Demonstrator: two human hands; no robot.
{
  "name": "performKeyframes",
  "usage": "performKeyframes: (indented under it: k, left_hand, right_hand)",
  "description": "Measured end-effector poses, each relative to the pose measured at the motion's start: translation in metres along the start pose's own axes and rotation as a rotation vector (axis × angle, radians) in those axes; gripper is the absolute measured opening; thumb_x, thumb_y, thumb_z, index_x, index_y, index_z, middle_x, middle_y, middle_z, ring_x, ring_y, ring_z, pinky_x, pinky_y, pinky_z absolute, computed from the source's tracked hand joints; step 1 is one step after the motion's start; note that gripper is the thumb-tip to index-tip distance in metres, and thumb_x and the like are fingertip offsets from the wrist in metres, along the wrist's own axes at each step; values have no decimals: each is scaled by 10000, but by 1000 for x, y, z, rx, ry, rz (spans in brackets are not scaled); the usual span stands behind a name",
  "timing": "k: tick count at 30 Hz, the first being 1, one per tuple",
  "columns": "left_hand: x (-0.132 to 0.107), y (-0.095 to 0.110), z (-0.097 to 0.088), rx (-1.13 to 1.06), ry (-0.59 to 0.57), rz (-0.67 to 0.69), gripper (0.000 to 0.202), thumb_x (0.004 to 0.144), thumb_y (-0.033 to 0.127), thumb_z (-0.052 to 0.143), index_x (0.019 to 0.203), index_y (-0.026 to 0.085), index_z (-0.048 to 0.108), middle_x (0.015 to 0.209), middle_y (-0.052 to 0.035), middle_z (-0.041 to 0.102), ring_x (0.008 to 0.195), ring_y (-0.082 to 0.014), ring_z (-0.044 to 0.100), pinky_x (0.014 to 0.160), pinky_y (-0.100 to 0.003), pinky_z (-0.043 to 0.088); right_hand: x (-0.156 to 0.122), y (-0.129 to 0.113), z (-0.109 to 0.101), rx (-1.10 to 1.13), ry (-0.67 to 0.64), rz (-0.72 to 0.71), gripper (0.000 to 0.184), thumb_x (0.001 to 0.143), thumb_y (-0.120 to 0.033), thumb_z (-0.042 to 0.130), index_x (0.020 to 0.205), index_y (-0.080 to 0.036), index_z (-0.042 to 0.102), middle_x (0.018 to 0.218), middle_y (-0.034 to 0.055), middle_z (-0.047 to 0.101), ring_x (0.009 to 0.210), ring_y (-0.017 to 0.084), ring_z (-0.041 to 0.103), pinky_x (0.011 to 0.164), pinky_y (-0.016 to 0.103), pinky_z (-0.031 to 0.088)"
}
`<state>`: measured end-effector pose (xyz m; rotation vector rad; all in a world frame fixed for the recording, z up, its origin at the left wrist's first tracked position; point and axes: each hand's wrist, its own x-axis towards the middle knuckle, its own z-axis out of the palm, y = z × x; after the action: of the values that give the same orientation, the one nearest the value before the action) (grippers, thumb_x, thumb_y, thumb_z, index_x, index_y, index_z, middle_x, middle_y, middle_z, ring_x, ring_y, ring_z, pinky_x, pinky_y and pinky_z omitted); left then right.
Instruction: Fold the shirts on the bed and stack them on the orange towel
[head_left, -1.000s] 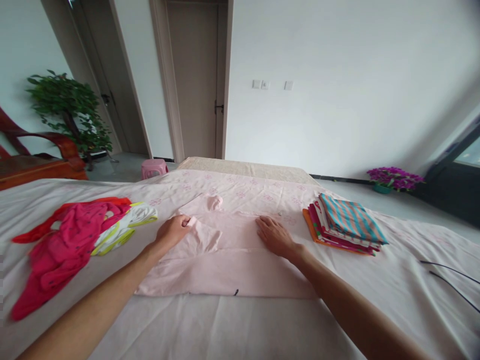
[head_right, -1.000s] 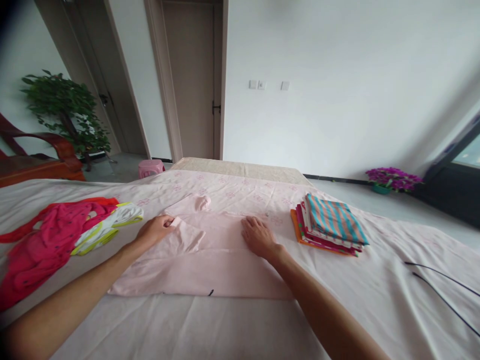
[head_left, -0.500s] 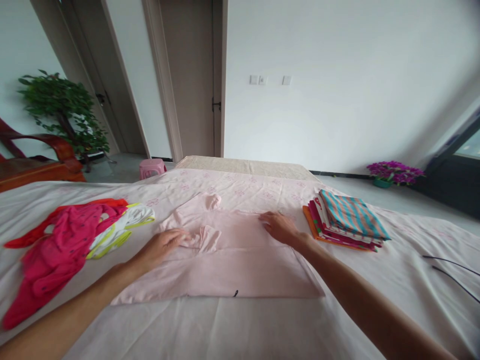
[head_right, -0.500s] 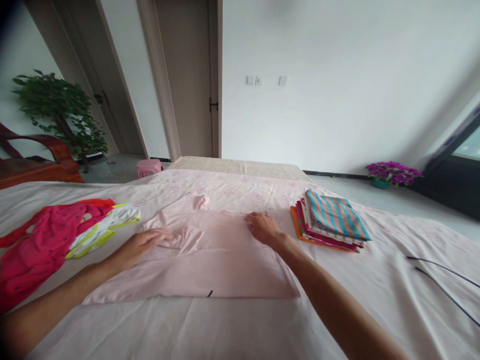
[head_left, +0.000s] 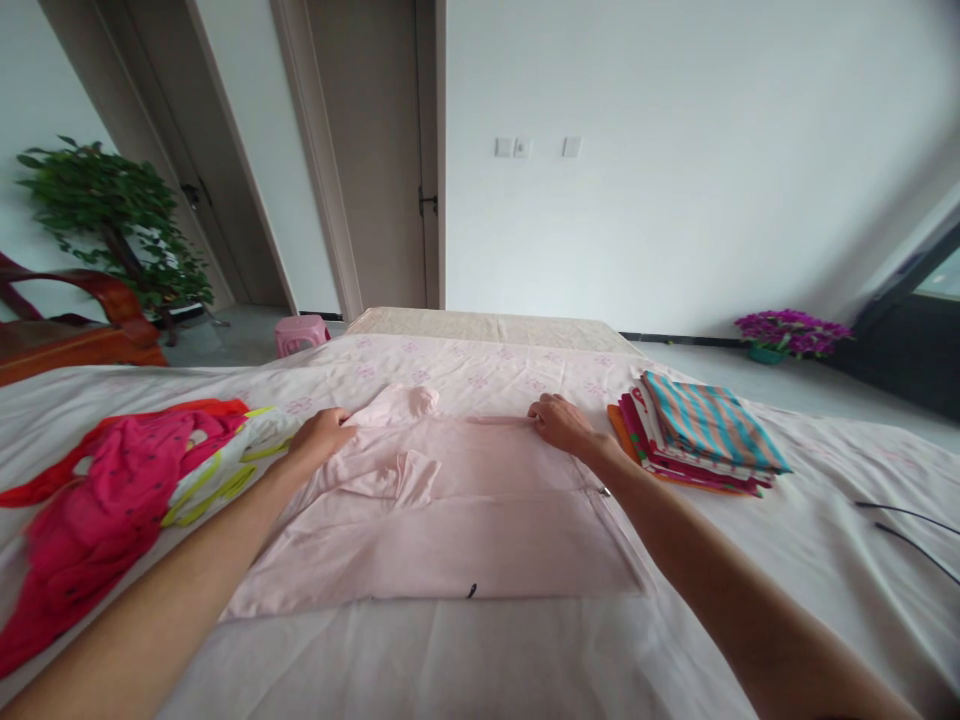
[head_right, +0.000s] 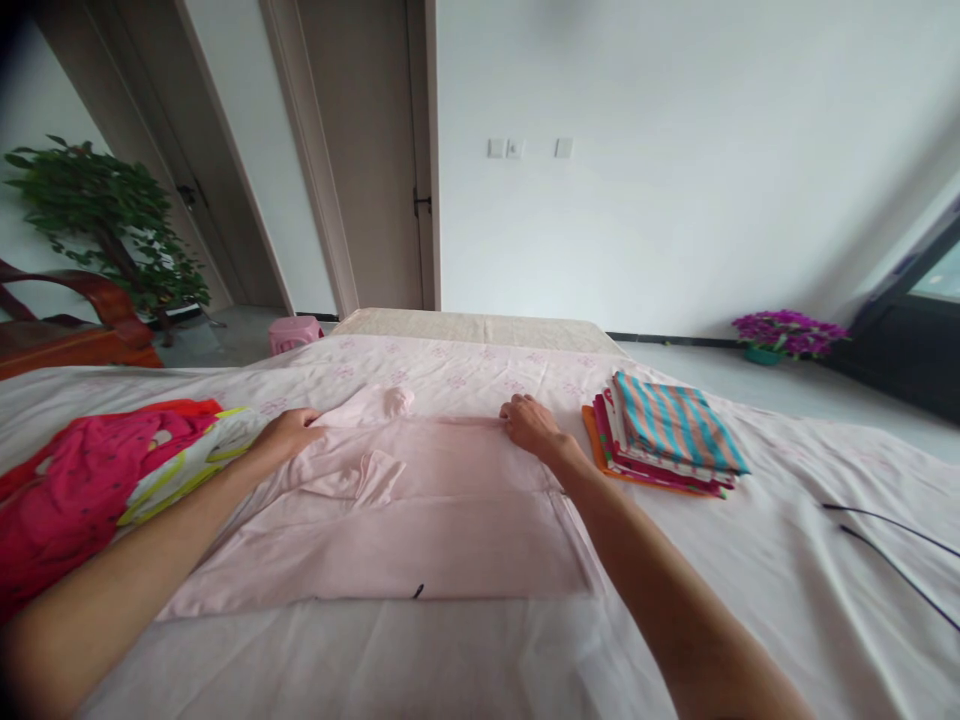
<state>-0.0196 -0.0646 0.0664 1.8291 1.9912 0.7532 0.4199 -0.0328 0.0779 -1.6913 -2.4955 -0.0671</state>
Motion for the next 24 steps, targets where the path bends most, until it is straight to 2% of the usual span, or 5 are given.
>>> performKeyframes:
  k: [7,11,17,20,24]
  left_hand:
    - [-80,-2,-29,-151,16,177,245,721,347,538,904,209,624,908,-18,712,893,-213,642,841,-281,493]
    - [-123,-30,-26,-25,-118,223,163,712,276,527,837,220,616,878,-14,702,877,-207,642,819,-275,484]
    - [-124,-27,-25,-24,-199,154,373,742,344,548,1079,223,655,1089,-41,724,1021,-245,659,896,-302,483]
    - [-122,-21,-30,-4,-126,169,334,761,323,500,1028,208,665,1071,-53,725,1034,-248,649,928,-315,463]
    - [-129,-33,-33,53,-165,230,243,704,247,513,875,214,682,968,-35,732,938,-232,655,856,-289,468]
  right_hand:
    - [-68,-10,-25,85,188,-90,284,871,-115,451,1008,-205,683,1059,57,643,933,165,601,758,240,412]
    - [-106,-9,-19,107,71,-169,315,804,-71,475,974,-216,696,1013,46,662,960,172,602,809,242,426]
    - [-119,-18,-24,151,137,-79,335,781,-57,465,950,-219,704,999,47,666,986,181,605,841,247,441]
    - [-127,-24,-32,162,196,-108,347,773,-51,451,938,-221,705,982,48,664,985,182,599,855,254,439]
    - [-142,-20,-28,144,41,-126,417,702,-16,464,964,-224,713,996,46,686,987,191,606,851,263,444]
